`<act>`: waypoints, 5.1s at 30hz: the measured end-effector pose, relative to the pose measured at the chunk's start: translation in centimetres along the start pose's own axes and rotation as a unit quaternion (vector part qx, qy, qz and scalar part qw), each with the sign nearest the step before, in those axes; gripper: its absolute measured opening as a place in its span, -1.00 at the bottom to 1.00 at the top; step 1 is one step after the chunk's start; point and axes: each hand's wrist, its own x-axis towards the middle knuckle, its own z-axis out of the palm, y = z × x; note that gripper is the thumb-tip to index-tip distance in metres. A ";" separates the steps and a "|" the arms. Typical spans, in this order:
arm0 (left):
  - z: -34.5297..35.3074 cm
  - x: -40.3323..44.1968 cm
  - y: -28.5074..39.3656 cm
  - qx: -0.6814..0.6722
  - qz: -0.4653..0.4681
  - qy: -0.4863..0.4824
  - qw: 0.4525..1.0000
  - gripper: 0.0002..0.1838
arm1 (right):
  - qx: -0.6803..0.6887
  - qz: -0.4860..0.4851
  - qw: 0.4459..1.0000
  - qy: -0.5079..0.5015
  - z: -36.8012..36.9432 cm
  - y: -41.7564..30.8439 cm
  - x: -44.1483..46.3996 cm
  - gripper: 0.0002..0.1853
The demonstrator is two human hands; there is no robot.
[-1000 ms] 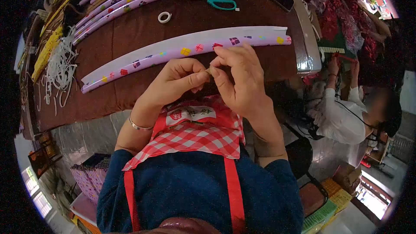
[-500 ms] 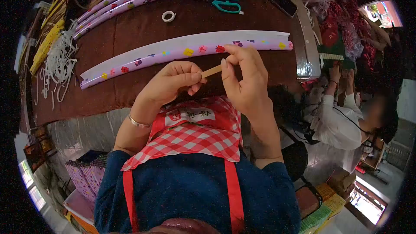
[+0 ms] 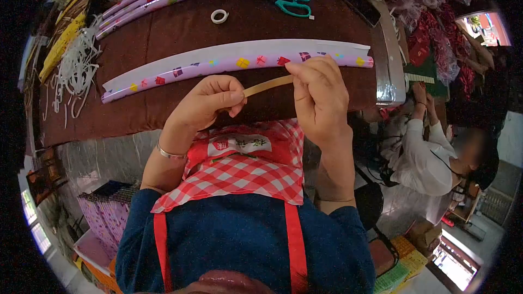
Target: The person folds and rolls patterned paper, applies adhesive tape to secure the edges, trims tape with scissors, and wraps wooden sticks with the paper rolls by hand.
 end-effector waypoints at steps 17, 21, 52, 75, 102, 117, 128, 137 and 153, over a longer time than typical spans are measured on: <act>1.0 -0.2 -0.2 0.581 0.539 0.230 0.564 -0.80 | -0.094 -0.098 0.988 -0.070 -1.1 -2.7 -0.7 -0.69; 0.9 -0.1 -0.2 0.573 0.547 0.226 0.566 -0.79 | -0.105 -0.114 0.986 -0.066 -1.5 -3.1 -0.7 -0.71; 1.1 -2.5 0.3 -0.031 0.012 0.047 0.998 -0.71 | -0.064 -0.022 0.997 -0.033 -0.8 -0.6 -0.6 -0.87; 3.7 1.2 0.9 0.593 0.166 0.060 0.786 -0.88 | -0.122 0.026 0.972 -0.197 -1.6 -1.1 -1.1 -0.70; -4.9 -2.0 4.7 0.633 0.485 0.430 0.424 -0.75 | -0.221 -0.075 0.970 0.064 -4.8 2.1 -1.9 -0.72; -4.7 -3.1 6.0 0.596 0.470 0.443 0.477 -0.81 | -0.229 -0.103 0.968 0.022 -5.2 1.7 -2.0 -0.81; -10.4 -15.2 31.6 0.750 0.449 0.476 0.098 -0.88 | -0.291 -0.294 0.901 0.126 -9.9 2.6 9.2 -0.88; -16.5 -19.6 21.4 0.755 0.378 0.493 0.209 -0.89 | -0.136 -0.126 0.983 -0.017 -2.4 1.2 3.0 -0.82; -8.0 -7.1 9.3 0.663 0.257 0.250 0.657 -0.75 | 0.113 -0.035 0.965 -0.234 7.7 -2.3 0.1 -0.94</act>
